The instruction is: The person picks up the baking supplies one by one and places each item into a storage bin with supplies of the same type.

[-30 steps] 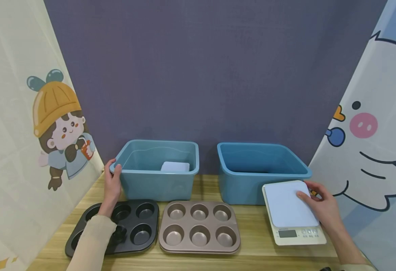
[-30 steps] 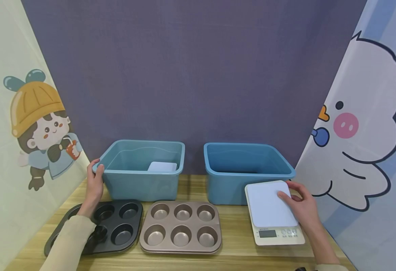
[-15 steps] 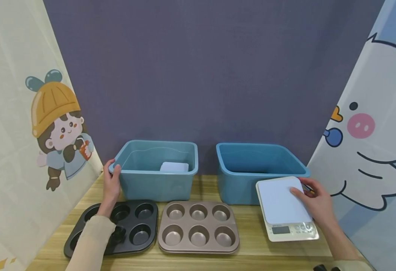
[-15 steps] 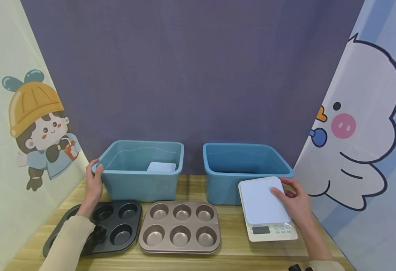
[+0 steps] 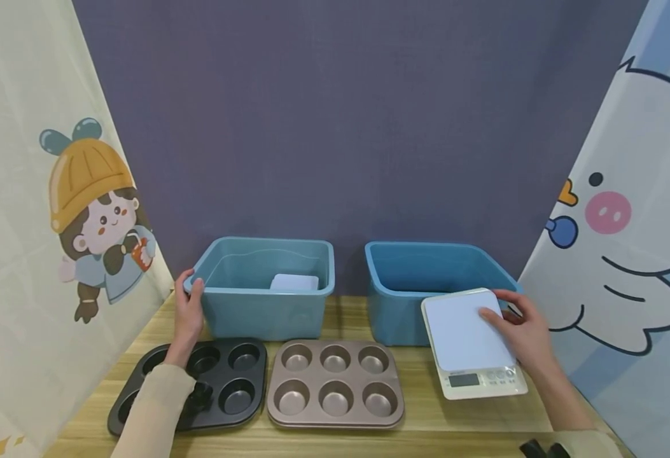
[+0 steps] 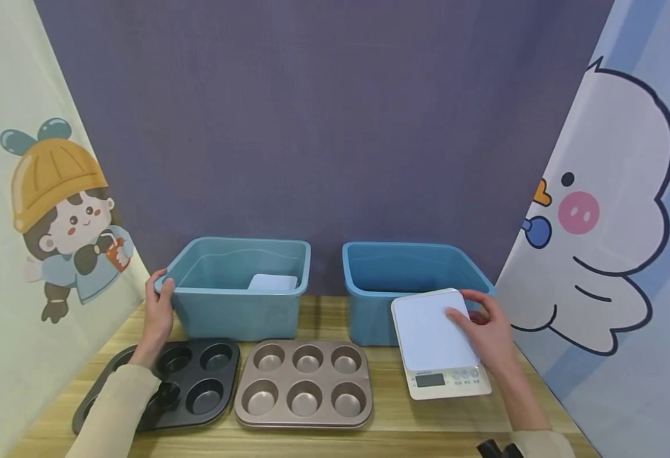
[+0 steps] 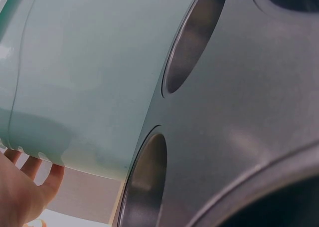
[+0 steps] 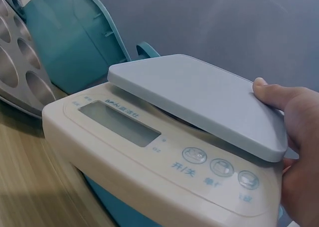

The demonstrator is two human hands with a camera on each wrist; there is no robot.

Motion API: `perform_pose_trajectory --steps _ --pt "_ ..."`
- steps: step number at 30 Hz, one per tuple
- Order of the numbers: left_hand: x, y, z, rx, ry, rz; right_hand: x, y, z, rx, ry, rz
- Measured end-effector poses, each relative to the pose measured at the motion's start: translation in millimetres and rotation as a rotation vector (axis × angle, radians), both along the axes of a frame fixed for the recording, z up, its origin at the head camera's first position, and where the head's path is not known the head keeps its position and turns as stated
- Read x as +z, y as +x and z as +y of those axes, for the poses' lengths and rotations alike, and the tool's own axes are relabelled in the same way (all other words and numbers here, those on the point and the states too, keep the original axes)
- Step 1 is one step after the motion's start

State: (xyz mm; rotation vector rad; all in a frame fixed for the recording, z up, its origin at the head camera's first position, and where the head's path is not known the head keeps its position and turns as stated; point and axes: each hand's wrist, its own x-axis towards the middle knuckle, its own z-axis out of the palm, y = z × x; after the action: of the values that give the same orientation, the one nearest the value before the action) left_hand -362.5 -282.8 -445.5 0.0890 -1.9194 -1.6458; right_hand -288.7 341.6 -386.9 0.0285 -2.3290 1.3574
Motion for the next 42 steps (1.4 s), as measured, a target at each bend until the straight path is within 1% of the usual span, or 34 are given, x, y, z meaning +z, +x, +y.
perform_pose_trajectory --steps 6,16,24,30,36,42 --pt "0.2 1.4 0 0.001 -0.003 -0.002 4.0 0.0 -11 0.023 0.010 0.042" --pt "1.4 1.8 0 0.001 0.007 0.004 9.2 -0.7 -28 -0.004 0.000 0.032" --pt "2.4 2.7 1 -0.002 0.001 -0.005 13.2 -3.2 -39 0.035 -0.035 0.051" --pt "2.6 1.2 0 0.003 0.004 -0.002 17.6 -3.7 -47 0.054 -0.026 0.041" --pt "2.1 1.8 -1 0.012 0.000 -0.001 21.5 -7.0 -53 0.056 -0.028 0.056" --pt "2.5 3.6 0 -0.001 -0.003 -0.001 25.3 -10.3 -57 0.055 -0.029 0.072"
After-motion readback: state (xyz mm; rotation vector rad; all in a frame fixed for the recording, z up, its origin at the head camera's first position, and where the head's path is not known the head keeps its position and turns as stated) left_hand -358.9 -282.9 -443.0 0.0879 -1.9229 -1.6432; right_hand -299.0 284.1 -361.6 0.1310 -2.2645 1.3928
